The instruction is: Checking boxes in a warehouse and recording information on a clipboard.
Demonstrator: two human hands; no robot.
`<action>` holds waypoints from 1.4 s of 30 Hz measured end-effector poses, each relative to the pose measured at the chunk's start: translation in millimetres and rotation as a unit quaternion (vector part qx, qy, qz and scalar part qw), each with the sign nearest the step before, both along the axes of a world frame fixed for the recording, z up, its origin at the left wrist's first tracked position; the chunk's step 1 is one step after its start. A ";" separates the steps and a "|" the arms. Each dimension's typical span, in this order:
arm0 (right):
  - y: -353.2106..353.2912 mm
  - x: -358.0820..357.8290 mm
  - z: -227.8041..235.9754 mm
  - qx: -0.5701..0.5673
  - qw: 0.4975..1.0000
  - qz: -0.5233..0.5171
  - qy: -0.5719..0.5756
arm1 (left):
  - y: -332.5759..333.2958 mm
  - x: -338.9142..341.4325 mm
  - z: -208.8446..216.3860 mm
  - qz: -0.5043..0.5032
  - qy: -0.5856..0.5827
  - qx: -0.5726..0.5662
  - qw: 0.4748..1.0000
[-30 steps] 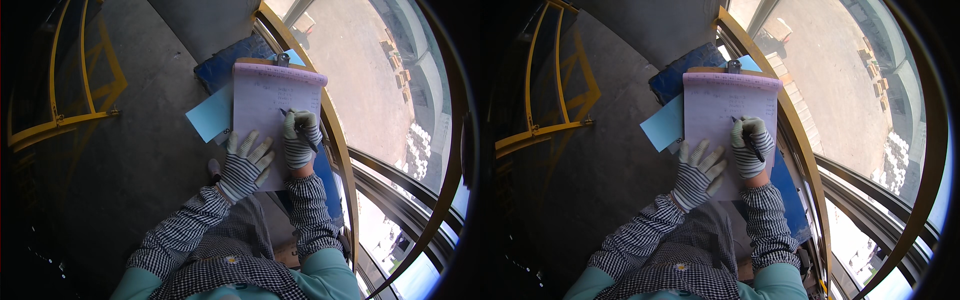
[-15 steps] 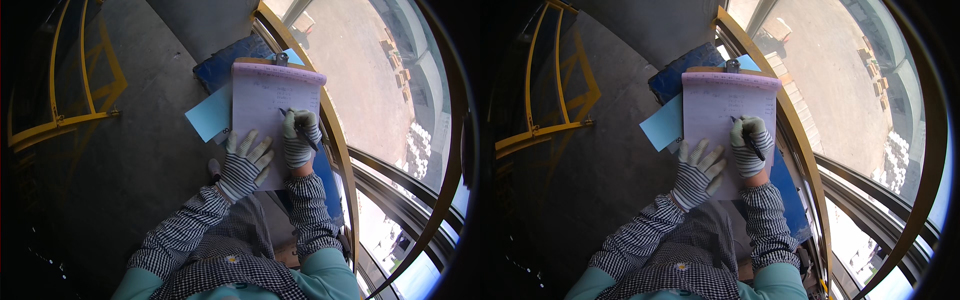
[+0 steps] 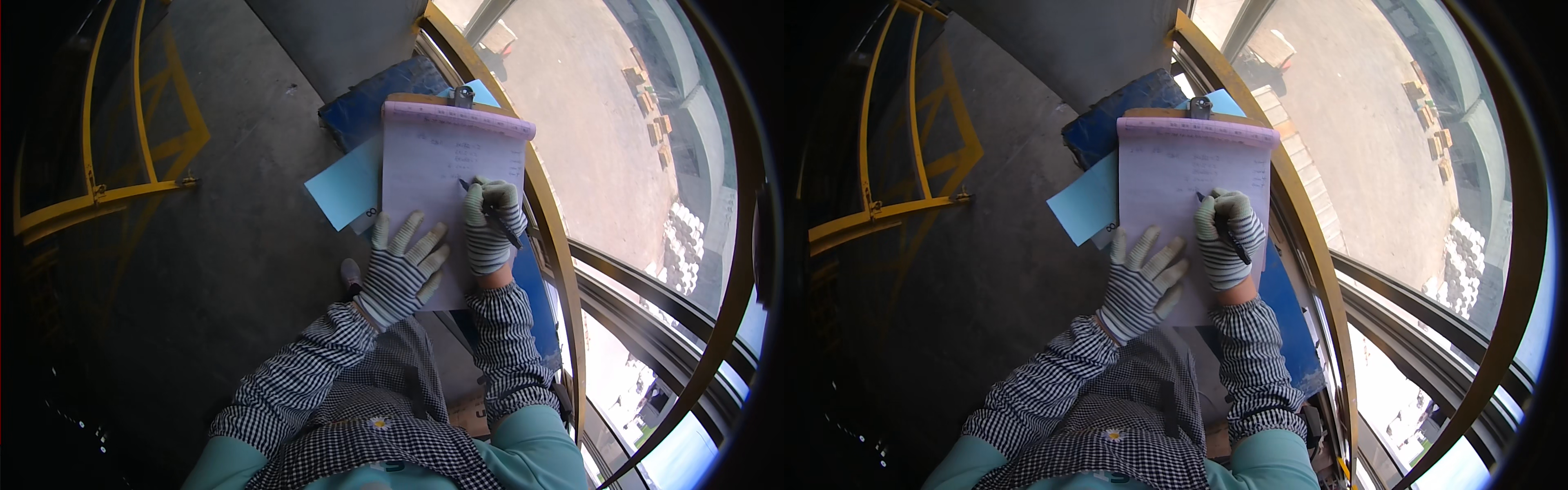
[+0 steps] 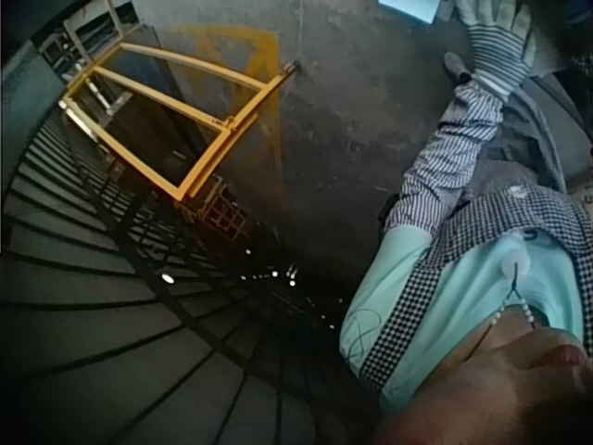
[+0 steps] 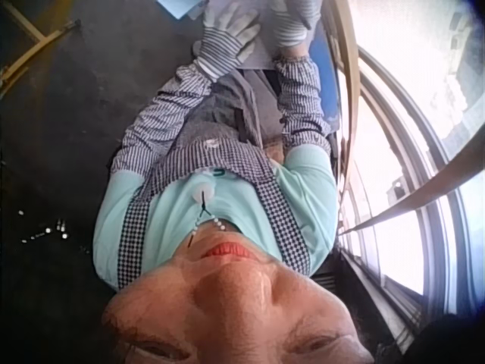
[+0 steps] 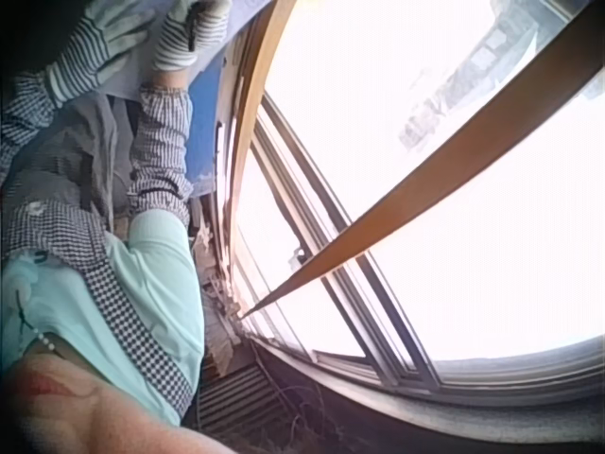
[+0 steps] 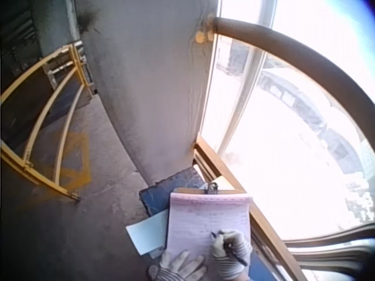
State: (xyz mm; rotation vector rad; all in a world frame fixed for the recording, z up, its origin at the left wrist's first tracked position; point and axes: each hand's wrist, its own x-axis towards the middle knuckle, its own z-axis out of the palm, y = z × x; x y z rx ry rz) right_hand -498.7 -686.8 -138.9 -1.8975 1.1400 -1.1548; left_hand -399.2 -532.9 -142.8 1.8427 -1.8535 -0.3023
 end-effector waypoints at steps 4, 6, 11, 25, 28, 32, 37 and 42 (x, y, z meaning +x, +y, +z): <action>1.6 -1.0 3.4 0.011 1.000 -0.016 -0.004 | -0.4 -0.3 0.9 -0.002 0.000 0.001 1.000; 2.4 0.5 5.1 0.016 1.000 -0.011 0.000 | 0.0 0.6 0.9 0.000 -0.005 0.001 1.000; -1.0 -1.0 0.8 -0.004 1.000 -0.024 -0.014 | 0.2 -1.1 1.1 0.001 -0.012 0.004 1.000; -0.1 0.8 1.3 0.022 0.998 -0.048 -0.017 | 0.1 0.7 2.2 0.002 0.000 -0.004 1.000; -0.9 0.2 1.8 -0.005 0.999 -0.043 -0.006 | -0.4 0.2 2.9 0.001 -0.002 -0.003 1.000; -1.4 0.1 0.1 -0.006 0.999 -0.053 0.002 | -0.9 -0.3 2.6 0.001 0.000 0.000 1.000; -2.3 -0.6 -1.9 0.004 0.998 -0.054 -0.012 | -1.5 -0.1 2.6 0.001 0.000 0.006 1.000; -3.0 -3.2 -3.7 0.001 0.998 -0.057 0.005 | -1.8 -0.7 3.3 0.003 -0.008 -0.005 1.000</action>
